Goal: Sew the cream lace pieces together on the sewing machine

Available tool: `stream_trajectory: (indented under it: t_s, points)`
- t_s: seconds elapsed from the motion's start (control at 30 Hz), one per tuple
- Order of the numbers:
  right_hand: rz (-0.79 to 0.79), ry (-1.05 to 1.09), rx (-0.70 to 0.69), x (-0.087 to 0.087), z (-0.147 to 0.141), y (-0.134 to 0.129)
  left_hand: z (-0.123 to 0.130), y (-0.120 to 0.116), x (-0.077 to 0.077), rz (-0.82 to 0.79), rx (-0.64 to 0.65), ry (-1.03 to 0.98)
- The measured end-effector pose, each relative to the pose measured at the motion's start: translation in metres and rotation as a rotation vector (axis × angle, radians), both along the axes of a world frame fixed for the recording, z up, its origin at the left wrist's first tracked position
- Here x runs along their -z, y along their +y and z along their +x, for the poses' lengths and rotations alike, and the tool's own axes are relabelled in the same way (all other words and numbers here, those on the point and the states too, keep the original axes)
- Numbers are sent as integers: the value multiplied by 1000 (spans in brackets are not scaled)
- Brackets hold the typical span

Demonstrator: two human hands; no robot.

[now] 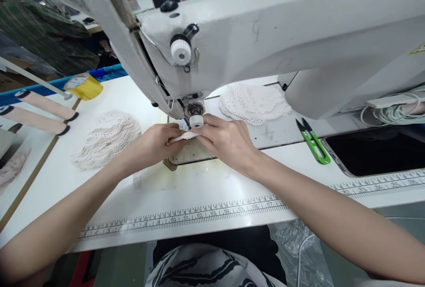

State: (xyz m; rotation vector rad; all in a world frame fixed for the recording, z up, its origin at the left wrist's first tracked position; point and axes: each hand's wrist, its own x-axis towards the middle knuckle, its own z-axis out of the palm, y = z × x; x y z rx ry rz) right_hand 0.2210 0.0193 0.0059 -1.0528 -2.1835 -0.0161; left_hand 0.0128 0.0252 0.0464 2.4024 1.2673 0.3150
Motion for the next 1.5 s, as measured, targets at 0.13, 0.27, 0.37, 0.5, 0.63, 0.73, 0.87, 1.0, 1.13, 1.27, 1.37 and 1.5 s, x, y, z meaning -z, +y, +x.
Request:
stream_trajectory:
  t_s: [0.13,0.27,0.37,0.5,0.63,0.73,0.87,1.0,1.13,1.27,1.37,1.5]
  points:
    - [-112,42,29,-1,-3,3,-10,10,1,-112,37,-91]
    - [-198,33,-6,-3,-4,2,-18,9,0,-186,82,-163]
    - [-205,-9,-50,-5,-4,-2,-20,2,3,-87,99,-144]
    - [-121,-135,-151,-8,-3,-9,-20,-16,17,282,183,-33]
    - [35,-220,-201,-9,-3,-14,-22,-33,30,616,250,130]
    - [39,-256,-207,-10,-4,-16,-23,-38,32,651,261,205]
    - [34,-296,-193,-10,-4,-16,-23,-38,30,634,255,214]
    - [48,-315,-178,-10,-4,-15,-23,-35,31,618,246,217]
    - [87,-299,-172,-6,-5,-12,-24,-31,32,604,229,213]
    - [106,-295,-169,-3,-5,-7,-24,-26,34,609,206,202]
    - [120,-306,-153,-1,-5,-3,-24,-22,35,620,189,198]
    - [135,-330,-113,2,-4,4,-24,-15,36,624,168,200]
